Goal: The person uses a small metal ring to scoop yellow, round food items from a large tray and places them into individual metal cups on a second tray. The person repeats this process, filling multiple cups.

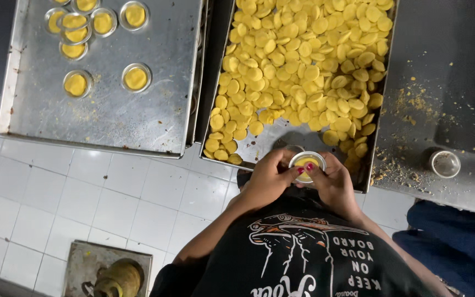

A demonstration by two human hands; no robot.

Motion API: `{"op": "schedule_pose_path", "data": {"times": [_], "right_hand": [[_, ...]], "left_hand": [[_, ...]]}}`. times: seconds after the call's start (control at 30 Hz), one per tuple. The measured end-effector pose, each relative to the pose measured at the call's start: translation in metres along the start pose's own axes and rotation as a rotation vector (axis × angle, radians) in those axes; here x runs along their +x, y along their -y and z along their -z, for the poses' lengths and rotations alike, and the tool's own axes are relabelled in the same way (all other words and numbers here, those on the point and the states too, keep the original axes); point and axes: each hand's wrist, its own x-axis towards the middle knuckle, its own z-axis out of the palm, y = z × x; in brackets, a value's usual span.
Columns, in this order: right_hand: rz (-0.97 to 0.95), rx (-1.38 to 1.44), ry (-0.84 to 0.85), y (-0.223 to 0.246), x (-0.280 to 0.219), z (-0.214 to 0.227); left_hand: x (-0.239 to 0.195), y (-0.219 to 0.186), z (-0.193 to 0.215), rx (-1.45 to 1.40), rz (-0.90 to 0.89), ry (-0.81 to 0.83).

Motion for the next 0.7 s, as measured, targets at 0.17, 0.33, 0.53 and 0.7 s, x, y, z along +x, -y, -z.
{"op": "schedule_pose_path", "data": {"times": [0.17,0.33,0.53,0.7], "right_hand": [[0.118,-0.141,0.124,-0.019,0.01,0.024],[0.205,-0.312,0.177,-0.061,0.027,0.049],[0.275,-0.443,0.431,-0.078,0.046,0.056],[0.357,-0.38,0.411,-0.057,0.042,0.037]], "left_hand": [[-0.014,0.005,-0.013,-0.247,0.074,-0.055],[-0.015,0.046,-0.03,0.189,0.08,-0.098],[-0.014,0.073,-0.027,0.207,0.363,-0.047],[-0.025,0.005,0.01,-0.179,0.396,-0.237]]}}
